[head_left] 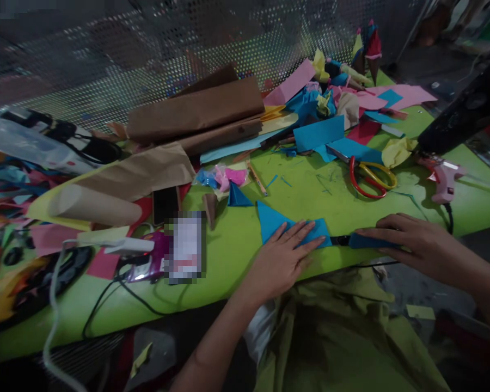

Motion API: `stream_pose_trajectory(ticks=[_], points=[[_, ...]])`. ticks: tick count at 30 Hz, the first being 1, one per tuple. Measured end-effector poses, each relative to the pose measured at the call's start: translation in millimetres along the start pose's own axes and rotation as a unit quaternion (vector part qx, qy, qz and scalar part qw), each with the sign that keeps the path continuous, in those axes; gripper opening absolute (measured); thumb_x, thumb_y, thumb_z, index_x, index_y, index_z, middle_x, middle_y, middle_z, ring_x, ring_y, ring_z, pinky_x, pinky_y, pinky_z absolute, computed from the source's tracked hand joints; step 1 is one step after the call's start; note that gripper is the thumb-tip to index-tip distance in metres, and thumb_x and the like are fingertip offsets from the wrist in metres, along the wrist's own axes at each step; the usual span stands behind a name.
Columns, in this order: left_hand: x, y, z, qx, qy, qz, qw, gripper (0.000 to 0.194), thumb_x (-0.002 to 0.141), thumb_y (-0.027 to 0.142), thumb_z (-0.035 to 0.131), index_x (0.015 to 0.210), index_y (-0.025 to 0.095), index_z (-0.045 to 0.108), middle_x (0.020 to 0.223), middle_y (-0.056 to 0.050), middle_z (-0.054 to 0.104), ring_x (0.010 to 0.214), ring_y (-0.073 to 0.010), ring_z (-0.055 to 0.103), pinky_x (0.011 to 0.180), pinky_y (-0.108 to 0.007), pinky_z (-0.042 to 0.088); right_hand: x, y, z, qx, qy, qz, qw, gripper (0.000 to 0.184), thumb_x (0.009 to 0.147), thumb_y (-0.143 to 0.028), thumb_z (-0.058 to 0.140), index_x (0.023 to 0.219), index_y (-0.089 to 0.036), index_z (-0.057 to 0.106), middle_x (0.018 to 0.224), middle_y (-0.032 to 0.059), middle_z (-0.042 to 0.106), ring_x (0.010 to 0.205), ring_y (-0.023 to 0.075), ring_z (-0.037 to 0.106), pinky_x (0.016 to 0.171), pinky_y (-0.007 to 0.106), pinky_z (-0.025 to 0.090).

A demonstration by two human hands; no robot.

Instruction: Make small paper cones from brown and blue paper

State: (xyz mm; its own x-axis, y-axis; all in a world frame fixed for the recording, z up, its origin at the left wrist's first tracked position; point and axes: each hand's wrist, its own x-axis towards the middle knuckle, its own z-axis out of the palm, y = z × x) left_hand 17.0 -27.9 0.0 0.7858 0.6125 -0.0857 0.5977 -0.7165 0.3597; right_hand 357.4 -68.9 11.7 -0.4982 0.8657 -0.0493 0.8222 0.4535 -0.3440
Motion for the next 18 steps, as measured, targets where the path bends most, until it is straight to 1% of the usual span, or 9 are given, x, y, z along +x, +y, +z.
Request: stream_pose_trajectory(ticks=[2, 7, 11, 15, 18], points=[[0, 2, -0.2, 0.01, -0.006, -0.002, 1.0, 0.05, 0.107, 0.045, 0.036, 0.157, 0.039, 0.034, 0.17, 0.002, 0.023, 0.157, -0.0209, 0.022, 0.128, -0.051, 0.018, -2, 0, 0, 0.005, -0.007, 0.005, 1.0, 0.05, 0.102, -0.025, 0.047, 0.149, -0.044, 0.049, 0.118, 0.0066, 0.062, 0.099, 0.0228, 0.064, 0.079, 0.035, 0.05], [0, 2, 3.1, 0.034, -0.016, 0.003, 0.999, 0.058, 0.105, 0.049, 0.042, 0.16, 0.037, 0.028, 0.171, 0.0, 0.017, 0.158, -0.023, 0.018, 0.127, -0.052, 0.017, -9, 0, 4, 0.005, 0.001, 0.01, 1.0, 0.049, 0.103, -0.03, 0.046, 0.15, -0.044, 0.048, 0.116, 0.0069, 0.062, 0.094, 0.0227, 0.064, 0.076, 0.035, 0.05], [0, 2, 4.2, 0.046, -0.021, 0.005, 0.999, 0.061, 0.104, 0.051, 0.042, 0.161, 0.036, 0.025, 0.172, 0.0, 0.013, 0.158, -0.0236, 0.016, 0.127, -0.053, 0.016, -16, -1, 7, 0.005, -0.011, 0.025, 1.0, 0.051, 0.103, -0.03, 0.045, 0.152, -0.046, 0.044, 0.12, 0.007, 0.06, 0.094, 0.0218, 0.065, 0.076, 0.035, 0.051], [1, 4, 3.9, 0.058, -0.032, -0.001, 0.998, 0.065, 0.103, 0.052, 0.044, 0.162, 0.035, 0.022, 0.172, 0.0, 0.011, 0.159, -0.0237, 0.014, 0.127, -0.054, 0.016, -16, -9, 12, 0.0, -0.007, 0.028, 1.0, 0.05, 0.104, -0.033, 0.046, 0.152, -0.045, 0.044, 0.12, 0.007, 0.059, 0.095, 0.0222, 0.065, 0.076, 0.035, 0.051], [0, 3, 5.2, 0.06, -0.027, 0.004, 0.998, 0.066, 0.103, 0.054, 0.043, 0.162, 0.035, 0.02, 0.172, 0.0, 0.011, 0.159, -0.0232, 0.013, 0.127, -0.053, 0.015, -13, -15, 15, -0.006, -0.006, 0.019, 1.0, 0.051, 0.104, -0.031, 0.045, 0.153, -0.043, 0.043, 0.12, 0.008, 0.059, 0.094, 0.0223, 0.065, 0.077, 0.036, 0.051]])
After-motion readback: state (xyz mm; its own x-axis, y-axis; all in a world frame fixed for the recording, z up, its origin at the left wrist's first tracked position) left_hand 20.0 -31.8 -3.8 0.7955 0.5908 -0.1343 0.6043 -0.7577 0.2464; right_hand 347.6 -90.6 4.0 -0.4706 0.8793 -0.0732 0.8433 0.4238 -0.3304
